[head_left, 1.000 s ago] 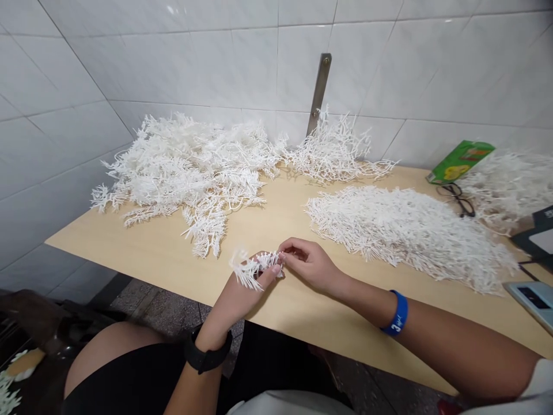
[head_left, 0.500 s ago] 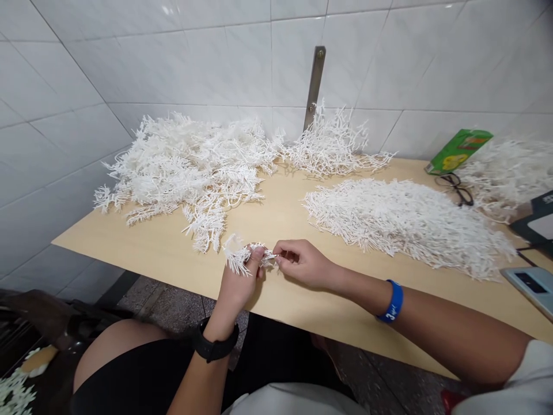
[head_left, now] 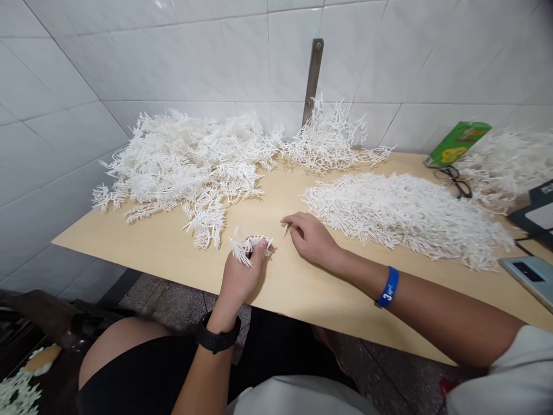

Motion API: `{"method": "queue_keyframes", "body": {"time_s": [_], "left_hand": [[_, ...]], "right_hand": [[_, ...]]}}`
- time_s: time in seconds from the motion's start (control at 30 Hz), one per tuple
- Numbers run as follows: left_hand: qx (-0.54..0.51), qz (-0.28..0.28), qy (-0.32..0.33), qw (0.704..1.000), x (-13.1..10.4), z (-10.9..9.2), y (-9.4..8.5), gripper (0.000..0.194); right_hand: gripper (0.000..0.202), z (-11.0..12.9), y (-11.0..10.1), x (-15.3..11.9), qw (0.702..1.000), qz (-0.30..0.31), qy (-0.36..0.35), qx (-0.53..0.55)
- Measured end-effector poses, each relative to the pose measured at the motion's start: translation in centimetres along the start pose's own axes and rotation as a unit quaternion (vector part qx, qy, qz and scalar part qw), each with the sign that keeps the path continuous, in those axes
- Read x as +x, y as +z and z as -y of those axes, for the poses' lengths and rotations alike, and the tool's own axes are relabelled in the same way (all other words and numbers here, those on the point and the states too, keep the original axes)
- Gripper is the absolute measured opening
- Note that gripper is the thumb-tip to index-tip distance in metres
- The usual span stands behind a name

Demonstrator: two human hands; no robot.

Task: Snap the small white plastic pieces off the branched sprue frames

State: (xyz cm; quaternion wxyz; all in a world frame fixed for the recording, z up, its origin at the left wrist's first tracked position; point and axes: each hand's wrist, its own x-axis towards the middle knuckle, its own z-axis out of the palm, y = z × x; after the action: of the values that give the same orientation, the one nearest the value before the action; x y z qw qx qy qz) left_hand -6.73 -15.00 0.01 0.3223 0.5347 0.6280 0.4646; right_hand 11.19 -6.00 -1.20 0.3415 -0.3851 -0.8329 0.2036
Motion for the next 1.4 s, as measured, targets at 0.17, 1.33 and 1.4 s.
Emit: {"method": "queue_keyframes", "body": {"time_s": [0.17, 1.33, 1.4], "left_hand": [[-0.006, 0.028, 0.026, 0.999, -0.2, -0.1, -0.2, 0.031], [-0.071, -0.155, -0.066, 0.983, -0.1, -0.2, 1.0, 0.034], [-0.043, -0.098, -0.029, 0.994, -0.5, -0.3, 1.0, 0.031]], "right_hand": [[0.022, 1.1, 0.0, -0.8, 0.995, -0.016, -0.086, 0.045], [0.017, 3.1, -0.9, -2.4, 0.982, 0.078, -0.133, 0.111], [0.012, 2.4, -0.5, -1.8, 0.990, 0.066, -0.091, 0.089]]}}
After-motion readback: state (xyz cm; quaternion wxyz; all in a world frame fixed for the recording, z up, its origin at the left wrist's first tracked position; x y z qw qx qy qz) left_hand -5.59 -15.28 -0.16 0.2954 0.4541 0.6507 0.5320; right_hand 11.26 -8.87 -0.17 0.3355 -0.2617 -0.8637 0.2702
